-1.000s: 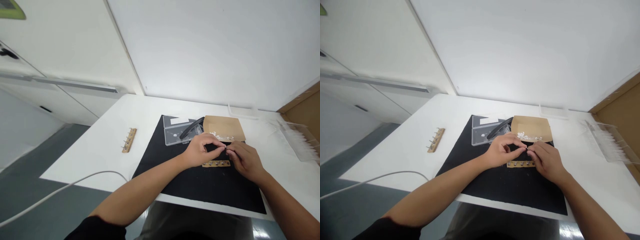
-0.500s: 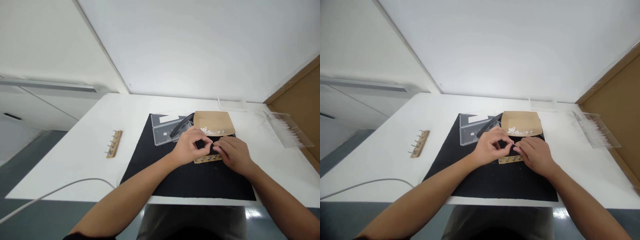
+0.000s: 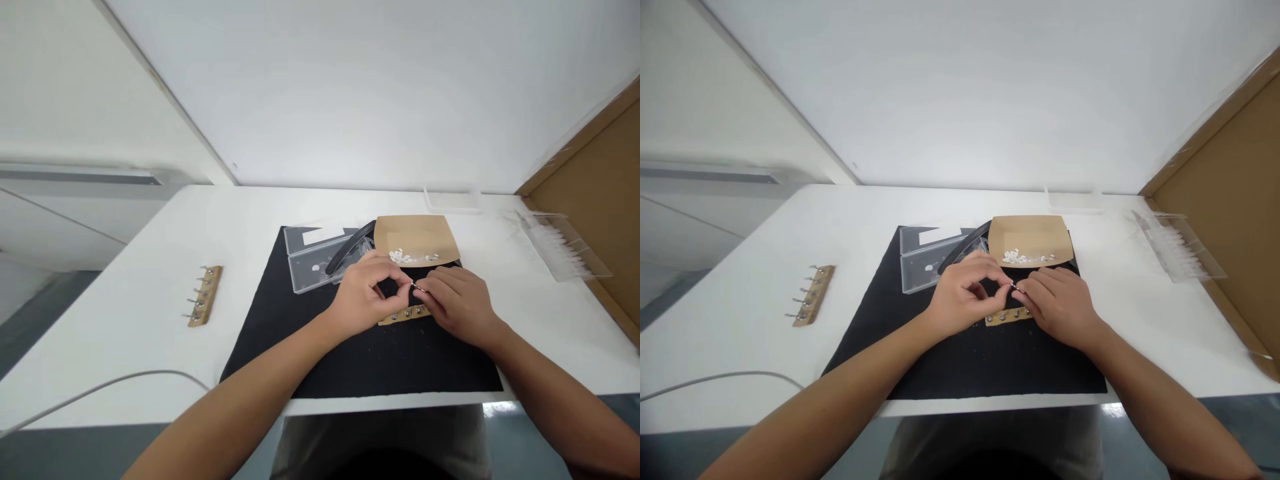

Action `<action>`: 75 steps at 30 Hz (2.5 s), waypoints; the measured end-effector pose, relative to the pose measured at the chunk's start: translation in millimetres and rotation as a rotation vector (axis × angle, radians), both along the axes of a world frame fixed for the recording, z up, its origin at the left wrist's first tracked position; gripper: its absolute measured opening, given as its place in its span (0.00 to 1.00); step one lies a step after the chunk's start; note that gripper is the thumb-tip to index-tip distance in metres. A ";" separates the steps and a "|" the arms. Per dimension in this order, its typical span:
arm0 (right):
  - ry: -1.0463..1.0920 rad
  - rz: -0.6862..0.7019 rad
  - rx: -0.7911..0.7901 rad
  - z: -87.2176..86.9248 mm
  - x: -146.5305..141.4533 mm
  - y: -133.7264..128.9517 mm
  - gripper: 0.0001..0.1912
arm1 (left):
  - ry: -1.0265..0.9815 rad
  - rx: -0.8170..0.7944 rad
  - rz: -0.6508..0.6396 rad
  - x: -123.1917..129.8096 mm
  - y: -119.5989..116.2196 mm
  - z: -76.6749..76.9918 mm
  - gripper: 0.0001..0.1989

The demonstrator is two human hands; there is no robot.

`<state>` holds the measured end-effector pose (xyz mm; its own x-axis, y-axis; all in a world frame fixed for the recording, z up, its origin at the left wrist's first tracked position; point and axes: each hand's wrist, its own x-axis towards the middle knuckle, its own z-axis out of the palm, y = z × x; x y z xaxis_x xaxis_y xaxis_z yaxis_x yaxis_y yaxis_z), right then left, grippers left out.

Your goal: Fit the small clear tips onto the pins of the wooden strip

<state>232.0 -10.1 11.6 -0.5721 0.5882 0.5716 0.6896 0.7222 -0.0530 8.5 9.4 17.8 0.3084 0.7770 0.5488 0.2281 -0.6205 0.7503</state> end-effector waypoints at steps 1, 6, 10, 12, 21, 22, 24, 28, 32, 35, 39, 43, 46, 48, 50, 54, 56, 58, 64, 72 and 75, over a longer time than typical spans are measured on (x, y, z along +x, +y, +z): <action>0.016 0.010 -0.013 0.3 -0.2 -0.1 0.09 | -0.001 -0.011 0.000 0.0 -0.7 1.6 0.03; 0.110 0.071 -0.158 2.6 -2.5 -1.0 0.10 | -0.016 -0.066 -0.007 0.2 -3.0 7.3 0.03; 0.169 0.097 -0.266 4.2 -5.6 -2.0 0.11 | -0.036 -0.094 0.016 0.7 -3.8 8.0 0.04; 0.197 0.113 -0.326 5.9 -7.1 -2.5 0.12 | -0.051 -0.119 0.007 0.7 -3.9 7.8 0.04; 0.444 0.167 -0.725 16.8 -10.2 -6.6 0.18 | -0.205 -0.487 -0.163 -0.2 -3.0 3.2 0.04; 0.463 0.168 -0.746 16.8 -10.0 -6.9 0.18 | -0.234 -0.550 -0.194 -0.3 -2.9 2.6 0.05; 0.486 0.168 -0.762 15.8 -9.4 -7.2 0.18 | -0.271 -0.635 -0.226 -0.7 -2.4 1.7 0.08; 0.509 0.165 -0.749 13.5 -8.3 -7.1 0.16 | -0.293 -0.688 -0.249 -1.7 -1.4 1.4 0.11; 0.523 0.189 -0.744 12.4 -7.7 -5.5 0.15 | -0.309 -0.696 -0.271 -2.1 -1.9 2.9 0.12; 0.537 0.220 -0.757 11.2 -7.5 -4.0 0.13 | -0.326 -0.698 -0.313 -1.8 -2.8 4.8 0.12; 0.536 0.236 -0.763 8.3 -7.0 -2.1 0.14 | -0.304 -0.709 -0.323 -1.5 -3.4 7.0 0.12; 0.532 0.231 -0.777 5.6 -5.5 0.0 0.14 | -0.272 -0.704 -0.310 -2.5 -3.7 8.6 0.11; 0.528 0.235 -0.781 4.2 -4.0 1.0 0.16 | -0.263 -0.692 -0.329 -3.9 -3.0 9.1 0.12; 0.519 0.243 -0.775 3.7 -3.3 1.4 0.16 | -0.263 -0.686 -0.347 -4.8 -2.2 8.7 0.13; 0.507 0.252 -0.756 3.8 -2.9 1.8 0.15 | -0.262 -0.680 -0.364 -5.7 -1.4 7.6 0.13; 0.490 0.263 -0.718 5.1 -2.7 3.0 0.15 | -0.256 -0.661 -0.397 -6.8 0.0 4.6 0.14; 0.484 0.267 -0.712 5.4 -2.4 3.8 0.15 | -0.254 -0.654 -0.408 -7.2 0.9 3.5 0.15; 0.483 0.276 -0.708 5.1 -2.1 4.5 0.14 | -0.247 -0.653 -0.419 -7.9 2.1 2.8 0.16; 0.479 0.349 -0.692 1.8 -1.0 7.4 0.15 | -0.193 -0.667 -0.502 -11.8 5.5 4.5 0.18; 0.414 0.421 -0.591 10.8 3.9 9.6 0.05 | -0.142 -0.671 -0.545 -12.8 5.3 11.9 0.15; 0.403 0.419 -0.564 13.2 3.3 9.2 0.05 | -0.128 -0.685 -0.542 -12.1 6.1 11.2 0.17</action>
